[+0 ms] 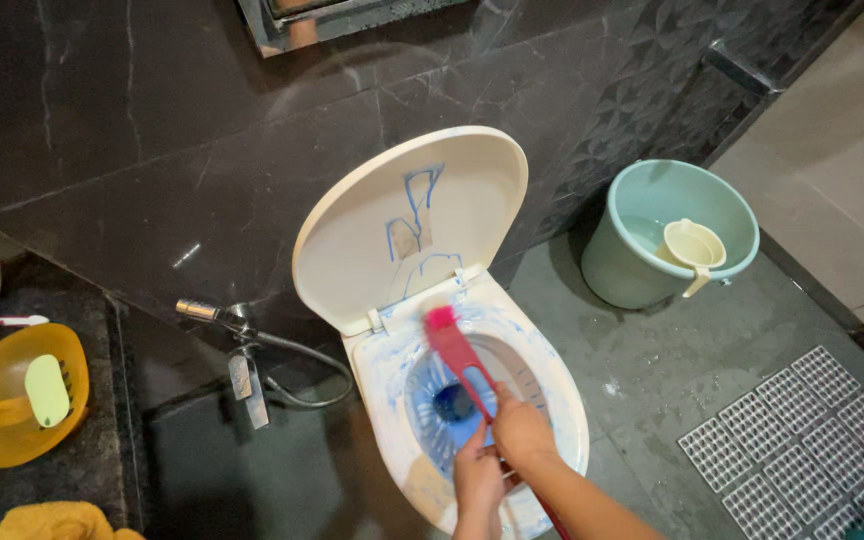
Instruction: The person scrubs the toilet seat and bowl with a pink toilet brush, spreading blue cleaning liquid across the surfaces. The person lifts the seat to scrub the underside and continues scrubbing the bowl interior.
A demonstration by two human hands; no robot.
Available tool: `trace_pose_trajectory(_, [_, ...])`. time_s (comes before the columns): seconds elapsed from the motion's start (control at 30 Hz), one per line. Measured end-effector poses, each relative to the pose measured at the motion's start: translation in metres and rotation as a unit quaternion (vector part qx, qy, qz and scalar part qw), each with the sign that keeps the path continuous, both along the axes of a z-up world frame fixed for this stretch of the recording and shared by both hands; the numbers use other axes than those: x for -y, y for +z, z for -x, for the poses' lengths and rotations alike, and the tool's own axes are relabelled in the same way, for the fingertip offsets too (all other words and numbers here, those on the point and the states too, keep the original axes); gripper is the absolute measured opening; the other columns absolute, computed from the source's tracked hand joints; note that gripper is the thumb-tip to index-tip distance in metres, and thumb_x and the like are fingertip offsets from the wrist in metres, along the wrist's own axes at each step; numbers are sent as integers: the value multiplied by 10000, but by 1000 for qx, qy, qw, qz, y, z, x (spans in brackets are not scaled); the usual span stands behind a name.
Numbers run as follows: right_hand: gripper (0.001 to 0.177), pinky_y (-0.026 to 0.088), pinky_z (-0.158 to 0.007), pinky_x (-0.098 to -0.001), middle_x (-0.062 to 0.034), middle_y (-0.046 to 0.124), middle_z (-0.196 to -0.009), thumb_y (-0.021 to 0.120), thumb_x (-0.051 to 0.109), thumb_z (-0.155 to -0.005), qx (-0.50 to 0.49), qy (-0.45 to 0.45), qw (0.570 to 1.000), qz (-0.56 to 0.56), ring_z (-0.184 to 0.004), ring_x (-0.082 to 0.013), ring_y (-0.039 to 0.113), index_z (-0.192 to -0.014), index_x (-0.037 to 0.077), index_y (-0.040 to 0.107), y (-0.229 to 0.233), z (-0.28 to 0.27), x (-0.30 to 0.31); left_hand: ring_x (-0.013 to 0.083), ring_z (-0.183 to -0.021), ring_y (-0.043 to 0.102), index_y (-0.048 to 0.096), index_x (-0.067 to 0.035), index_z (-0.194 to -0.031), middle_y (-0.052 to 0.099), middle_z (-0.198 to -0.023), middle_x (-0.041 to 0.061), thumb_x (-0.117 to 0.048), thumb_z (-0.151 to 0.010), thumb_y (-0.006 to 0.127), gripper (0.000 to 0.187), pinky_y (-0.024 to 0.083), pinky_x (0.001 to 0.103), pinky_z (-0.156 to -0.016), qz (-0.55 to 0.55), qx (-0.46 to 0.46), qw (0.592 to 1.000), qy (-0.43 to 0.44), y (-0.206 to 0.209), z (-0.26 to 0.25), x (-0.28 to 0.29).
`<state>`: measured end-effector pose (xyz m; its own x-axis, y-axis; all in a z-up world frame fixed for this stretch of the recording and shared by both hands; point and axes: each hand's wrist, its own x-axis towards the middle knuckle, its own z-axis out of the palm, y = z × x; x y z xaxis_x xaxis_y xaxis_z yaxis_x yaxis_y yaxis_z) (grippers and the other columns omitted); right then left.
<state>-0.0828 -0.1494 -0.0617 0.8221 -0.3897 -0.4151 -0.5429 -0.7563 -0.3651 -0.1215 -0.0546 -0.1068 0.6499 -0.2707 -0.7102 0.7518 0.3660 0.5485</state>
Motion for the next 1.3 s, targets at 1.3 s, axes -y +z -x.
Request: trace_pose_trajectory(1.3, [415, 549, -948, -503, -215, 709, -1213, 616, 290, -935, -52, -13, 997, -52, -1134, -391, 683, -1310, 113, 635, 60, -6, -2, 216, -755, 704, 629, -150, -1394, 741, -1083, 122, -140, -942, 621, 452, 604, 406, -592, -154, 29, 987, 45, 58, -38, 9])
